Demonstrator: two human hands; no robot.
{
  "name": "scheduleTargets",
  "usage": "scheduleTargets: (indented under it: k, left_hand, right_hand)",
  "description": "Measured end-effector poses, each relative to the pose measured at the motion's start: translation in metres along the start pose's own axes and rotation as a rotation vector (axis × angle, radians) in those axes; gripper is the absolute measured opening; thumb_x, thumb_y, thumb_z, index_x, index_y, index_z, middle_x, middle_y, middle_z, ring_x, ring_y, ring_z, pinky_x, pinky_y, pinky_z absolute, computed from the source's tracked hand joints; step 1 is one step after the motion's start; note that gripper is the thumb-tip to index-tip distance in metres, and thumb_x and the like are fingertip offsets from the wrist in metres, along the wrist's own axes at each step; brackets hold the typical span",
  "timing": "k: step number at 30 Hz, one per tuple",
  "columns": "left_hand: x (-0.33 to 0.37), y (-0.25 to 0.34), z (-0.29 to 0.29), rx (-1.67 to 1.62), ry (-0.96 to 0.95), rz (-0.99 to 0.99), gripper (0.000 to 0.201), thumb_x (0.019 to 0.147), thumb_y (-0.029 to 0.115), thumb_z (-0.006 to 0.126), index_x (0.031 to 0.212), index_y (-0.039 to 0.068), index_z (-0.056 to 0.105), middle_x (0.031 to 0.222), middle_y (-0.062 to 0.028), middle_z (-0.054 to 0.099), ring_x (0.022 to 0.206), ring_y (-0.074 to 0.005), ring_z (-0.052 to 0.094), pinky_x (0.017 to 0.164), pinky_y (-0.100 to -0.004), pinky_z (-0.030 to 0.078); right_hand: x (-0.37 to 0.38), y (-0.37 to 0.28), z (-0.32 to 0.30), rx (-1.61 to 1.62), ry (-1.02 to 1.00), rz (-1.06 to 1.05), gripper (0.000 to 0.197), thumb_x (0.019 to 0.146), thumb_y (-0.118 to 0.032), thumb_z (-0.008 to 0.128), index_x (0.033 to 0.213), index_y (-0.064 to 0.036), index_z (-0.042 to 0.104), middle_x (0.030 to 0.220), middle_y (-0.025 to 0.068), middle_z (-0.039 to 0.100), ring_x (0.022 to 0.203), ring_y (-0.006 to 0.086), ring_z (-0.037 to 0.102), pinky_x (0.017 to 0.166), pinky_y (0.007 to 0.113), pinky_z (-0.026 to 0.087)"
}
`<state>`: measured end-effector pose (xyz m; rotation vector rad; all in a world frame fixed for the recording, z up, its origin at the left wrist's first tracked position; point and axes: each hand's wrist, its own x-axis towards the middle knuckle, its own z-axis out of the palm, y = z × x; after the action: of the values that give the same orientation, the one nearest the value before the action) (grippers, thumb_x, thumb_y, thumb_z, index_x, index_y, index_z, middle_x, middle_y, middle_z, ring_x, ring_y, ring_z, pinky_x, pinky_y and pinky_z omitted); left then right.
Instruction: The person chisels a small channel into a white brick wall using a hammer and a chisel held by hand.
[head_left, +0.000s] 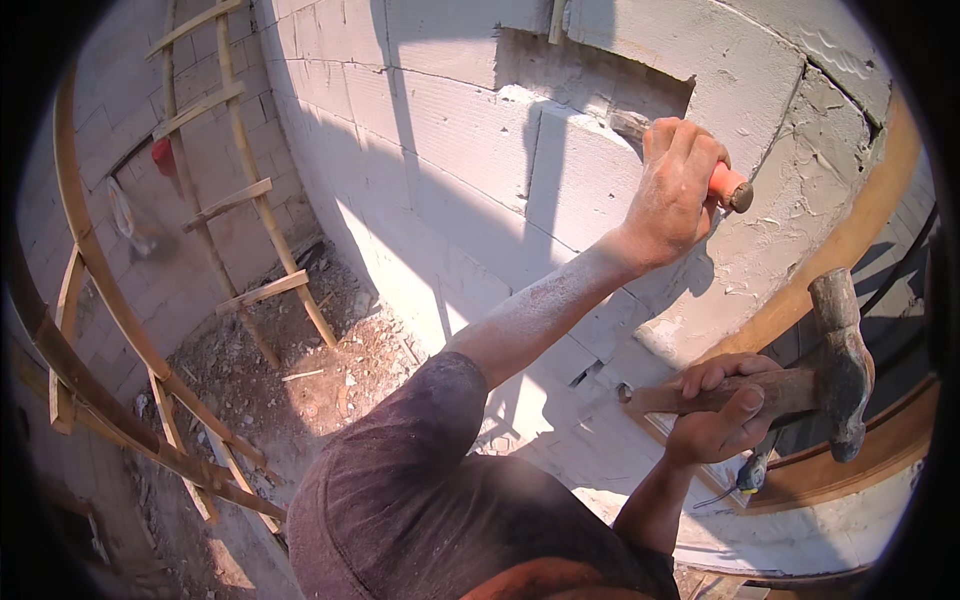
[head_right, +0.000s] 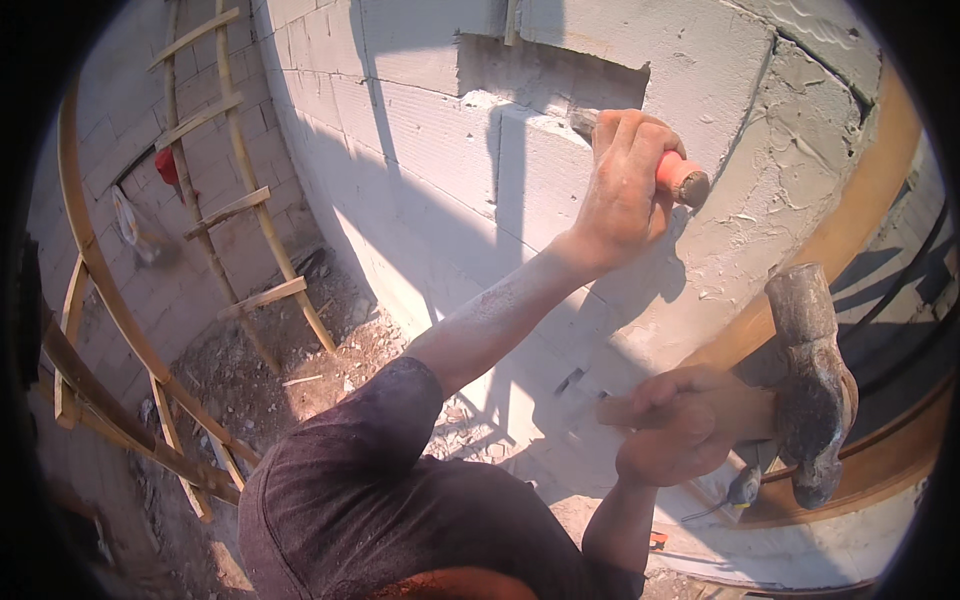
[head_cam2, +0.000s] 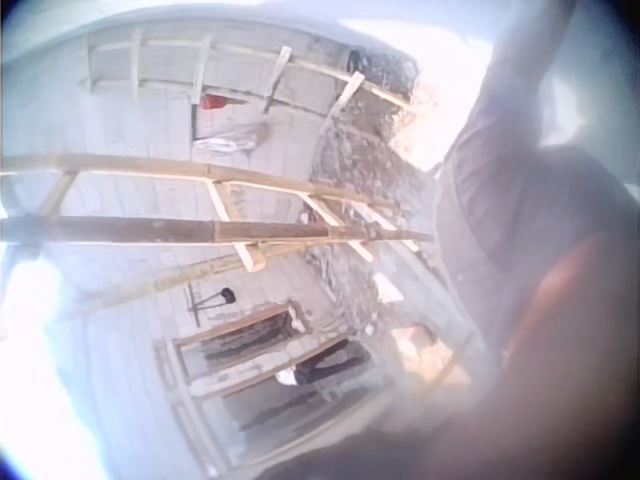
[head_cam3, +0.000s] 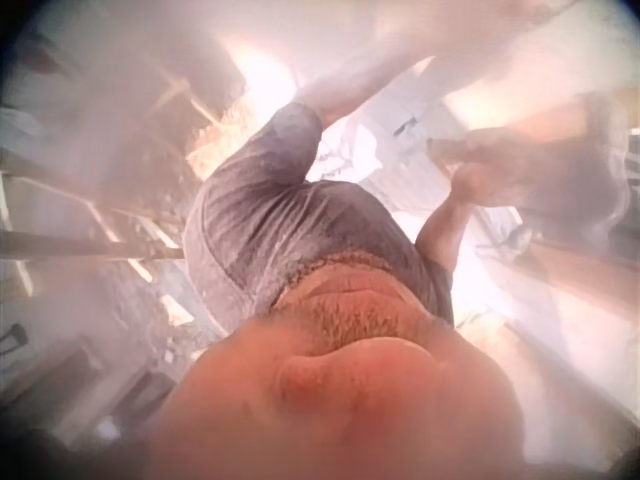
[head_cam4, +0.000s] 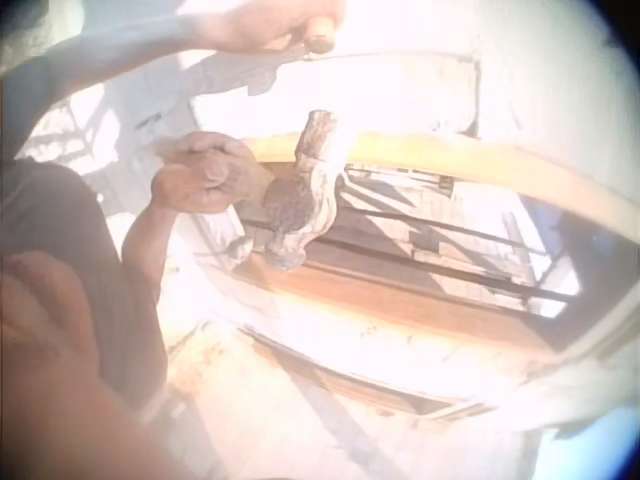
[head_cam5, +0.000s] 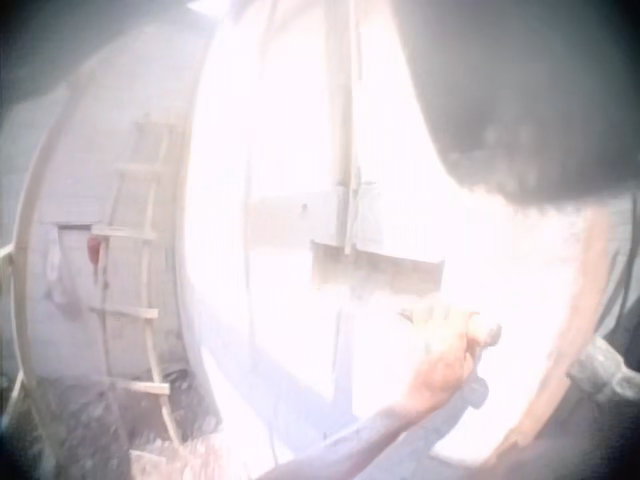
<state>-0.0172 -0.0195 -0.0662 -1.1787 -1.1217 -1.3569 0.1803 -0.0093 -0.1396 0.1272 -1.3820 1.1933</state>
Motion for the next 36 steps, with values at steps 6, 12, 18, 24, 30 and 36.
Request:
scheduleTargets:
  k: [6,12,18,24,30,36]
  left_hand:
    - [0.001,-0.003,0.013,0.018,0.053,0.023,0.038,0.067,-0.009,0.066,0.100,0.007,0.055,0.102,-0.0139,0.055,0.101,-0.0365,0.047,0.090,-0.0484,0.036]
    - [-0.002,-0.005,0.021,0.074,0.061,0.042,0.036,0.068,-0.006,0.068,0.099,0.007,0.055,0.101,-0.0128,0.055,0.101,-0.0362,0.047,0.091,-0.0480,0.036]
    - [0.001,-0.005,0.019,0.136,0.067,0.075,0.035,0.070,-0.005,0.069,0.100,0.007,0.055,0.101,-0.0113,0.055,0.101,-0.0351,0.047,0.093,-0.0470,0.034]
    - [-0.003,-0.022,0.005,0.230,0.006,0.057,0.037,0.069,-0.006,0.069,0.100,0.007,0.055,0.099,-0.0111,0.055,0.102,-0.0343,0.047,0.093,-0.0471,0.034]
    - [-0.009,-0.036,-0.009,0.215,0.042,0.070,0.030,0.075,-0.001,0.070,0.099,0.007,0.054,0.097,-0.0102,0.054,0.098,-0.0312,0.046,0.093,-0.0465,0.034]
    - [0.000,-0.017,-0.012,0.086,0.018,0.086,0.023,0.080,-0.001,0.067,0.097,0.008,0.053,0.093,-0.0092,0.055,0.092,-0.0299,0.046,0.088,-0.0445,0.036]
  right_hand:
    - [0.001,-0.001,-0.008,-0.011,-0.007,-0.057,0.048,0.104,-0.046,0.049,0.107,0.0021,0.045,0.077,0.0125,0.049,0.058,0.0160,0.048,0.049,0.027,0.043]
    - [0.005,0.001,-0.008,0.045,0.038,-0.097,0.049,0.103,-0.046,0.052,0.108,0.0017,0.044,0.077,0.0130,0.049,0.059,0.0159,0.048,0.049,0.027,0.043]
    - [0.022,0.024,0.001,0.032,0.029,0.061,0.039,0.105,-0.039,0.051,0.104,-0.0011,0.046,0.072,0.0097,0.051,0.053,0.0138,0.049,0.046,0.027,0.043]
    - [0.014,0.017,0.013,0.135,0.080,0.093,0.024,0.106,-0.025,0.047,0.097,-0.0023,0.047,0.066,0.0024,0.050,0.050,0.0075,0.048,0.046,0.022,0.039]
    - [0.032,0.015,0.006,-0.092,-0.311,0.347,0.039,0.106,-0.038,0.048,0.097,0.0000,0.044,0.068,0.0088,0.048,0.048,0.0129,0.049,0.043,0.025,0.042]
    - [0.015,-0.002,-0.016,0.000,0.014,-0.186,0.045,0.103,-0.046,0.053,0.106,-0.0011,0.044,0.074,0.0114,0.049,0.054,0.0142,0.047,0.045,0.026,0.042]
